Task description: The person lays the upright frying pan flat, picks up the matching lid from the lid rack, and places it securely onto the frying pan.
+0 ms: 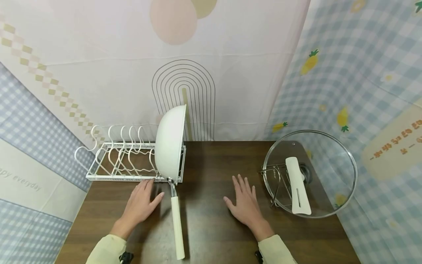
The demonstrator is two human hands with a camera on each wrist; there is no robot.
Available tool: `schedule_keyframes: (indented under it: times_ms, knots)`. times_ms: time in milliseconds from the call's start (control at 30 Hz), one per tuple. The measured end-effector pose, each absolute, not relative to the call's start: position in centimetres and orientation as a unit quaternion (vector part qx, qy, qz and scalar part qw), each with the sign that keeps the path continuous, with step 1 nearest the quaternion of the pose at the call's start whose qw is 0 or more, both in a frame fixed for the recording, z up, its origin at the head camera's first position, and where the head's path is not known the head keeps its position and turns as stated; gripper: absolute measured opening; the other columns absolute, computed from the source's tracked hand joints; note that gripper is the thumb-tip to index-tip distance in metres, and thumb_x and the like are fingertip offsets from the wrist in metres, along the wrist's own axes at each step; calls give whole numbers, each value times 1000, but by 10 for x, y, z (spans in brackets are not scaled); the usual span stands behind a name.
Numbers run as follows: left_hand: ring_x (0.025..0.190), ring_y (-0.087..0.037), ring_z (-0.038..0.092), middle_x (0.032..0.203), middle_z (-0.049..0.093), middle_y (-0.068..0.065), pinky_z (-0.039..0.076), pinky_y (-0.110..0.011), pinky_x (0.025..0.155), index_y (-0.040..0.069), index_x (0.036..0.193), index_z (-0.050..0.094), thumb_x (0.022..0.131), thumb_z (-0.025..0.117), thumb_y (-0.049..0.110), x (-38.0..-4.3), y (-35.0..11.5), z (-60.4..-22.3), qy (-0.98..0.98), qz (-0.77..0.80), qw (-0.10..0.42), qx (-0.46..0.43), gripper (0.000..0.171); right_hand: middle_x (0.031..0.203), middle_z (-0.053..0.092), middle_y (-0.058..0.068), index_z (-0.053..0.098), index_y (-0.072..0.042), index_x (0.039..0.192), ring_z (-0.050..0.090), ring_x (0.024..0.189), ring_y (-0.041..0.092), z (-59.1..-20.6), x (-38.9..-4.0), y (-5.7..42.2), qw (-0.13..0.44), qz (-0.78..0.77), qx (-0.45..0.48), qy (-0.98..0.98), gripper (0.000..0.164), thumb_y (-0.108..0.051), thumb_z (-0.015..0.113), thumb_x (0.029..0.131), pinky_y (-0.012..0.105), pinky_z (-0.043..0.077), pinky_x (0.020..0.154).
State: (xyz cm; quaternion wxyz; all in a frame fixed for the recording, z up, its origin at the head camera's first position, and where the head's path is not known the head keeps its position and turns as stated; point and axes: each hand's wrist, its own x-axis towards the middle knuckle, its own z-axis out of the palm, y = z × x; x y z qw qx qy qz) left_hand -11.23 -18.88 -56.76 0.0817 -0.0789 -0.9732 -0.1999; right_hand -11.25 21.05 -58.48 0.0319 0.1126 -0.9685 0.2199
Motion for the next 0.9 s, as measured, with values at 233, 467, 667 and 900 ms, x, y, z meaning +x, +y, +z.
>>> schedule_keyframes:
  times_ms: [233,467,667,900]
  knots:
    - [140,-48,47,150,49,-30,38,-62,116,-5,149,47,99,63,49,-110,-188,-562,-966,-244,49,-71,75,168,28,20,27,-8,163,24,154,47,-578,-107,200,-11,304,103,-947,78,-38,64,101,76,20,118]
    - [142,-47,46,153,48,-27,38,-64,115,1,151,47,102,59,49,-107,-185,-556,-948,-314,3,-44,69,170,23,18,22,-12,164,20,157,43,-571,-104,190,-75,383,82,-917,74,-43,56,106,68,21,123]
    - [140,-47,47,151,51,-26,38,-63,115,-1,149,49,105,57,43,-107,-182,-550,-925,-377,-28,-40,63,169,28,16,26,-12,163,28,155,39,-565,-104,185,-110,442,67,-888,70,-45,52,107,63,26,123]
    - [137,-44,52,149,56,-21,42,-60,113,2,145,54,106,54,46,-108,-176,-540,-908,-415,-56,-25,60,161,41,20,37,-10,159,41,148,42,-564,-107,180,-158,535,49,-828,60,-38,52,108,62,36,117]
